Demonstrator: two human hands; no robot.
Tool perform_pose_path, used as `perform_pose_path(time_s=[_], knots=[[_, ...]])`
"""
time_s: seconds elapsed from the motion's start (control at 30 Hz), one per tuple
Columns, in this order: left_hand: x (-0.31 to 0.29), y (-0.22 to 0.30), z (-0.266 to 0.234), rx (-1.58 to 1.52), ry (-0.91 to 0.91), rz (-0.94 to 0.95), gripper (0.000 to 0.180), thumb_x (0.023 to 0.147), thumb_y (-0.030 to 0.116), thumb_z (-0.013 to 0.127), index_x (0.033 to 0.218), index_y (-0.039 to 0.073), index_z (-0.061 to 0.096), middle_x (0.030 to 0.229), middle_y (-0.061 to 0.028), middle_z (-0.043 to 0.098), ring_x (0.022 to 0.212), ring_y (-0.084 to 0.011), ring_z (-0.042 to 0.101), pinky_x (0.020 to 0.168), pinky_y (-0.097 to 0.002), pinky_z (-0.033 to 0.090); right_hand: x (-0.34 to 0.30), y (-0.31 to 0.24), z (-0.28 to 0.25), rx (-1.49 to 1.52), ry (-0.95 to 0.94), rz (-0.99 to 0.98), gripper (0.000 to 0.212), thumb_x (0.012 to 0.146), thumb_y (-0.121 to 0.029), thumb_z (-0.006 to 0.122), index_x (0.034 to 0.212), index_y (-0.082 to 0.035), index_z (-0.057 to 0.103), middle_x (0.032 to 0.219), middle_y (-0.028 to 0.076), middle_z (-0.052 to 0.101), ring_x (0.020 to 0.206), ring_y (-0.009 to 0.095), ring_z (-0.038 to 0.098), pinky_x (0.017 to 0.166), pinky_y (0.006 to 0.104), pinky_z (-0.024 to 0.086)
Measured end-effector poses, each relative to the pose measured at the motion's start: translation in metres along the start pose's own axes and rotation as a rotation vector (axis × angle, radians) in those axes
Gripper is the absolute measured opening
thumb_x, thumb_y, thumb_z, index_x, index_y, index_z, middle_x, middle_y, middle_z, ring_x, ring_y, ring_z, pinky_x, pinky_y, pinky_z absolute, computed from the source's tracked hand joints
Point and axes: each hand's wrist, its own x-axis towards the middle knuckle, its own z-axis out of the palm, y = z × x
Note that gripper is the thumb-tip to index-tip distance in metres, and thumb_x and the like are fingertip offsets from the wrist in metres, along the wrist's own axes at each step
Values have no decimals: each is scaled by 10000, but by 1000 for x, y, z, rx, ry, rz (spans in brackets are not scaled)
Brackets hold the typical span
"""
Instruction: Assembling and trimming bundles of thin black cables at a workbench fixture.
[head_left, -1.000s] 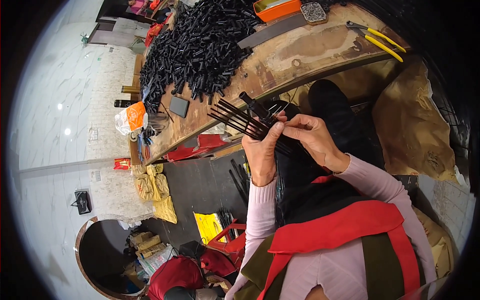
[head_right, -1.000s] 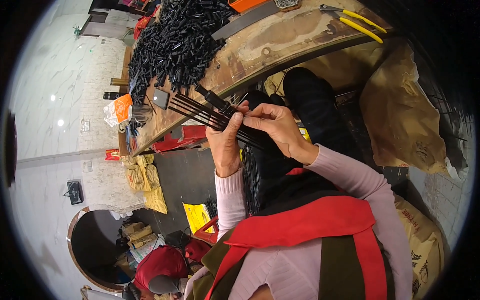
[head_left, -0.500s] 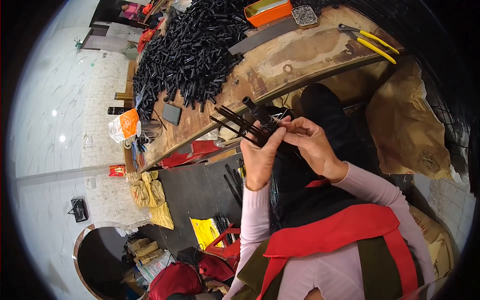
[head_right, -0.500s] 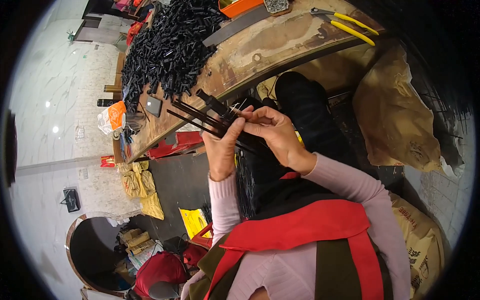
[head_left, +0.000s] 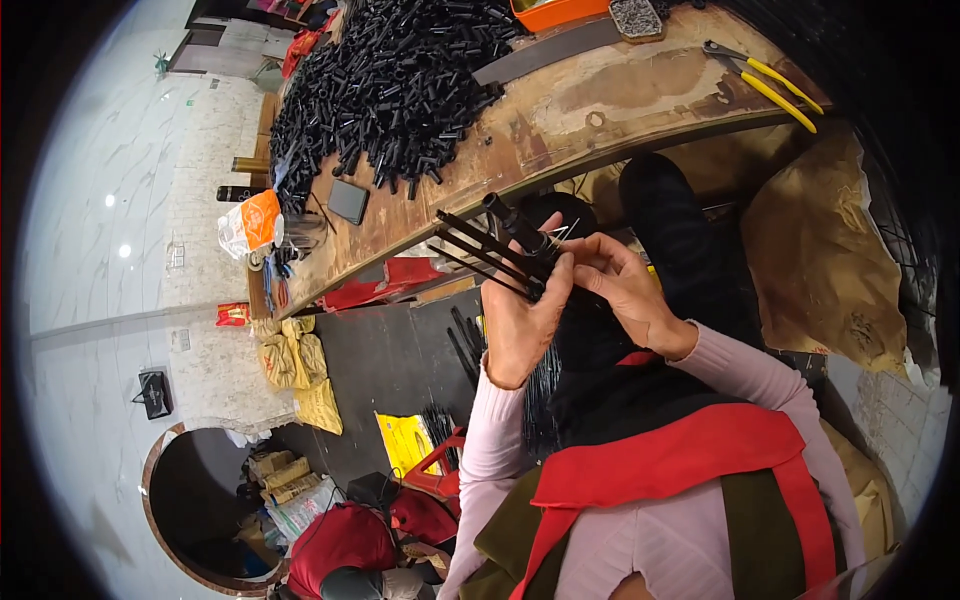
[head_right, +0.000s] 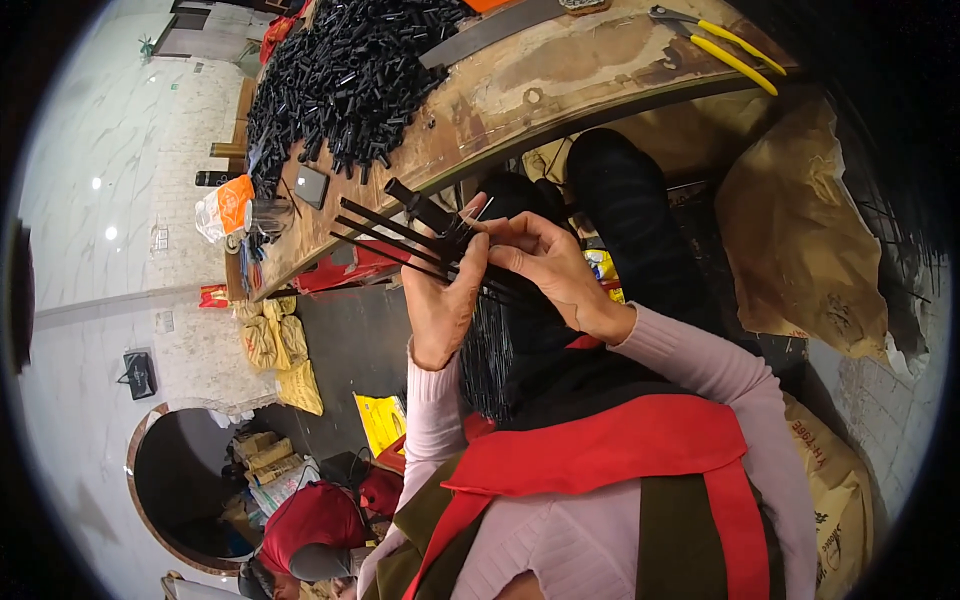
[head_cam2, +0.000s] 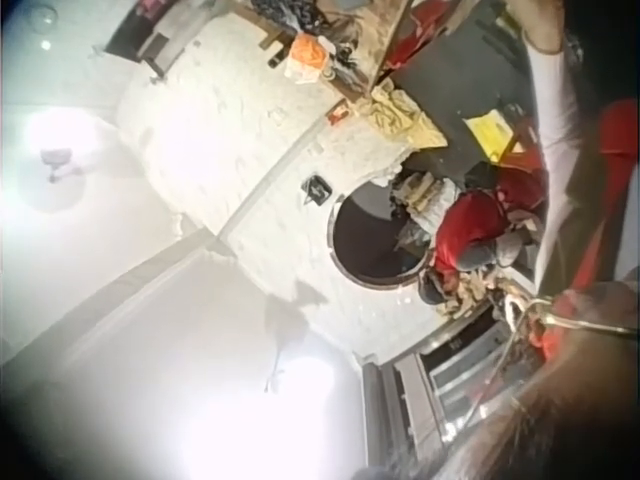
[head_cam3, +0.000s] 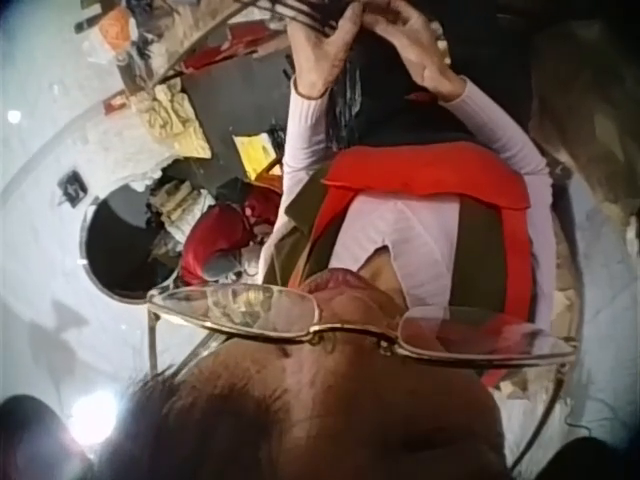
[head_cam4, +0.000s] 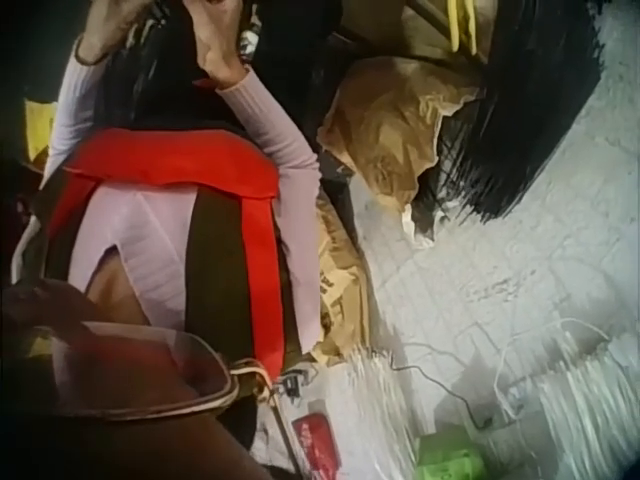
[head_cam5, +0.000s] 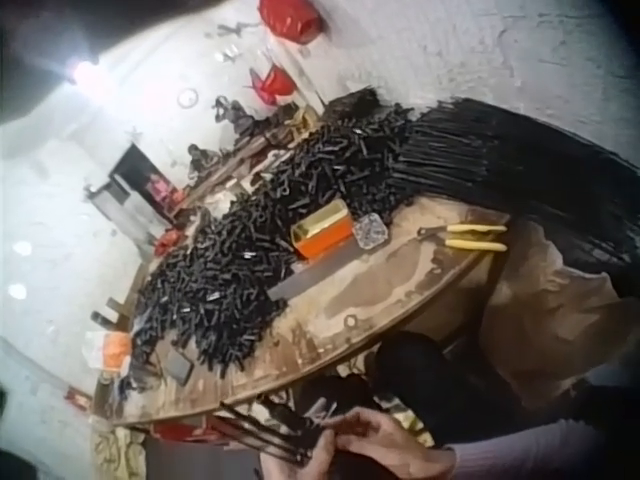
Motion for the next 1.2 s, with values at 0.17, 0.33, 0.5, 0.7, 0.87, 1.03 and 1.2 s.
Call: perform_pose_path(time_s=[0.17,0.33,0.5,0.7,0.87,1.03,1.2], knots=[[1,5,-1,-49,-5,-5,199,926,-42,556,1112,-101,595,1146,-200,671,972,-170,655,885,-299,525,6,-2,-4,89,-138,173,301,968,-199,624,1205,-14,621,1122,25,646,1041,69,580,951,225,446],[1,3,11,51,63,6,176,918,-23,581,1068,-110,609,1110,-192,687,944,-149,643,857,-282,517,13,-1,-14,213,-203,248,333,973,-182,605,1271,-34,605,1200,32,643,1118,107,572,1004,265,424],[-8,11,21,41,69,46,213,923,-1,582,1109,-99,611,1144,-164,679,978,-127,616,884,-282,488,-5,-13,-13,160,-179,229,345,958,-131,601,1287,-28,596,1220,39,637,1136,115,572,1020,271,417],[-12,12,11,-35,-309,63,243,941,-18,504,1155,-49,614,1146,-176,659,1229,-291,551,1042,-420,423,-50,-32,-10,-196,-80,136,325,1001,-161,542,1288,-17,588,1202,31,630,1137,113,555,986,290,442],[-16,-2,13,-359,-318,56,149,974,121,544,1061,1,554,946,-155,663,1018,-299,634,951,-439,479,9,-150,-74,-1834,-69,-898,177,821,-127,676,952,-11,649,939,112,613,943,329,561,879,419,453],[-11,-26,41,-834,-241,5,431,909,336,684,1123,32,465,694,-22,424,594,-112,403,555,-265,356,67,-236,-147,-2318,666,-580,390,834,-347,691,1021,-14,610,1043,164,517,994,317,490,822,410,433],[-19,-19,31,-715,-98,-52,284,887,98,626,1119,-7,501,669,-11,460,545,-106,412,510,-247,341,71,-244,-150,-1741,422,-654,336,944,-265,593,1094,34,566,893,117,522,877,269,541,814,353,456]])
